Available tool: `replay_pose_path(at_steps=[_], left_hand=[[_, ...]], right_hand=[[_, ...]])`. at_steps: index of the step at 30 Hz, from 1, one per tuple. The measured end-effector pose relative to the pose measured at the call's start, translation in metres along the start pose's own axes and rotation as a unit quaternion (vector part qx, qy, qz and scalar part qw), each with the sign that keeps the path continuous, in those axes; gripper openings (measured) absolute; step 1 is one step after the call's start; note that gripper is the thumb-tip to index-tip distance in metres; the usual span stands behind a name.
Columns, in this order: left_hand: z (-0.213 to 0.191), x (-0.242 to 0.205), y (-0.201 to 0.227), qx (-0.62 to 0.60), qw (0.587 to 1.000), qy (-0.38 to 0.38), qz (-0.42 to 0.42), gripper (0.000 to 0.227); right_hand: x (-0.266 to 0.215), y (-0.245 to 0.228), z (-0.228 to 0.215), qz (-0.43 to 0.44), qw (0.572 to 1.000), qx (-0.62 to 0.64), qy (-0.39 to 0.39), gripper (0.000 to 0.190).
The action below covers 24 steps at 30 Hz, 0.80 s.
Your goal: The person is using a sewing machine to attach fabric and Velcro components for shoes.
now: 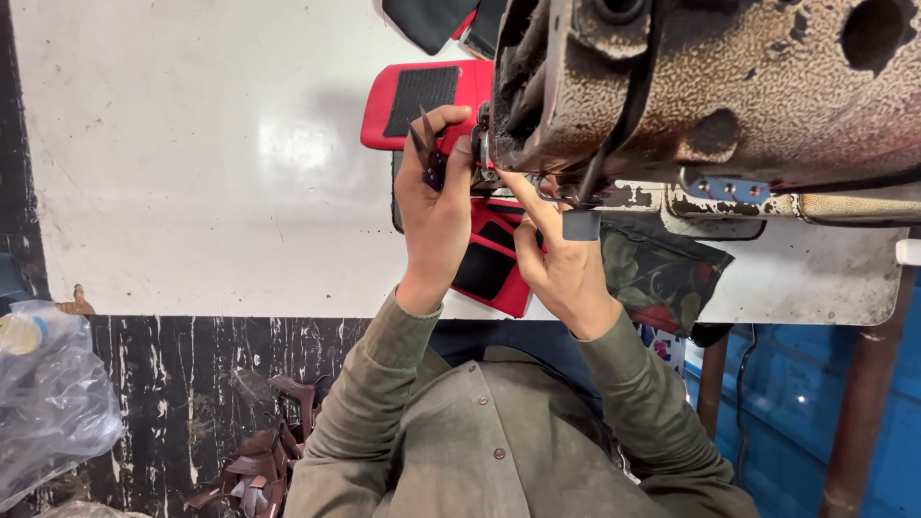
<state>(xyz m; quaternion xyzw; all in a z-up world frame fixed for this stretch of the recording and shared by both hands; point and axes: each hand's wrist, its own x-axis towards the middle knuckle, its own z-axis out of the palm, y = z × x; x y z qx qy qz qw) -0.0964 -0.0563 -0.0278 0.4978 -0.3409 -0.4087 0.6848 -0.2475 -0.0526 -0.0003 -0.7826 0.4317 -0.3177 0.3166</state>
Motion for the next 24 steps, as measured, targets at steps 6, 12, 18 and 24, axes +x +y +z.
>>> replay_pose_path(at_steps=[6,12,18,24], left_hand=[[-0.013,0.004,0.016,-0.131,0.987,-0.018,-0.095,0.023],[-0.018,0.023,0.055,0.165,0.979,0.021,0.117,0.017],[-0.017,0.071,0.061,0.322,0.879,-0.186,0.299,0.026],[-0.038,0.027,0.066,0.373,0.893,-0.239,-0.077,0.015]], right_hand=[[-0.002,0.0,-0.001,-0.015,1.0,-0.025,0.003,0.067],[-0.002,-0.003,-0.006,0.009,1.0,-0.015,-0.004,0.065],[-0.009,0.004,-0.005,-0.01,1.0,-0.002,-0.011,0.063],[-0.029,0.005,-0.009,-0.02,0.995,0.062,0.078,0.044]])
